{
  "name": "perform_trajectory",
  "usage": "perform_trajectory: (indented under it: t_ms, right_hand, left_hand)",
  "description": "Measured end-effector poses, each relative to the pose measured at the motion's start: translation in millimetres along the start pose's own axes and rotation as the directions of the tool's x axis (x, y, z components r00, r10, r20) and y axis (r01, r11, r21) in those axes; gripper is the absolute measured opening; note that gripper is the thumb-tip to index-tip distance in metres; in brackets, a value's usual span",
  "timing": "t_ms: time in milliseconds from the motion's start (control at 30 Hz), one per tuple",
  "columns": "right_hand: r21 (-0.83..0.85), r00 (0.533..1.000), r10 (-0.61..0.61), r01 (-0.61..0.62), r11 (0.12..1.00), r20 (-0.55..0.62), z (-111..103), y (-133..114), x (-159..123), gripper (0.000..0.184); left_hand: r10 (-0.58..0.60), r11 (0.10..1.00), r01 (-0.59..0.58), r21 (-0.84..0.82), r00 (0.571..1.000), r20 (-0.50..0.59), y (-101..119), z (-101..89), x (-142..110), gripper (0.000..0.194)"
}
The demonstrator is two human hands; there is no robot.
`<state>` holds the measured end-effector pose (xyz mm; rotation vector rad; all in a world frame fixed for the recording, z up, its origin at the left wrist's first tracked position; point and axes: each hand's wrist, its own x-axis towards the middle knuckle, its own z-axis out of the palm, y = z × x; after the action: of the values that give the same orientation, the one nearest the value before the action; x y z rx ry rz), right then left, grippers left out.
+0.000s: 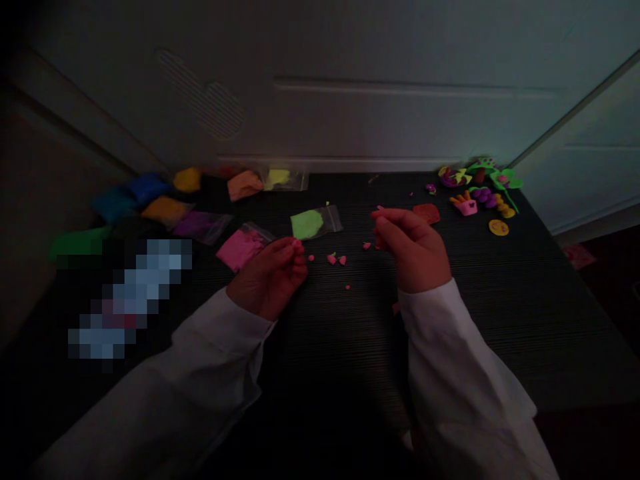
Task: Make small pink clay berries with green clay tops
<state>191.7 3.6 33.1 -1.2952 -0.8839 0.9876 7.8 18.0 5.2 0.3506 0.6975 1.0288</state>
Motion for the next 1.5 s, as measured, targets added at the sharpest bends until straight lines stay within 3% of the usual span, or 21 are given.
perform_trajectory:
  t_ms: [233,467,600,767,900,1200,1500]
  right_hand:
    - [0.023,0.999,0.048,-0.047,0.999,-0.004,1,-4,-1,0.008]
    - [-0.017,1.000,-0.007,0.007,1.000,0.023,1,-2,-2,0.007]
    - [-0.082,0.987,0.013,0.000,0.997,0.158,9,2,-11,0.011]
    - [-0.158,0.930,0.032,0.028,0.987,0.365,22,-3,-29,0.015]
    - [-0.182,0.898,0.013,0.075,0.980,0.440,25,-11,-38,0.013]
    - [-0.293,0.902,-0.019,0.159,0.943,0.430,25,-13,-42,0.012]
    - [-0.299,0.905,0.000,0.140,0.944,0.425,25,-13,-42,0.012]
  left_hand:
    - [-0.015,1.000,0.015,0.003,1.000,0.017,-1,0.8,-1,0.010]
    - [-0.044,0.999,0.045,-0.017,0.999,0.023,-1,2.4,-4,0.013]
    - [-0.091,0.996,0.090,0.005,0.994,0.058,-2,4.3,-7,0.010]
    - [-0.185,0.983,0.185,0.016,0.974,0.130,-6,6.1,-11,0.010]
    - [-0.229,0.974,0.226,0.034,0.957,0.176,-6,5.8,-13,0.009]
    - [-0.222,0.975,0.219,0.037,0.959,0.175,-7,5.0,-15,0.012]
    - [-0.222,0.975,0.215,0.059,0.963,0.152,-7,4.2,-14,0.014]
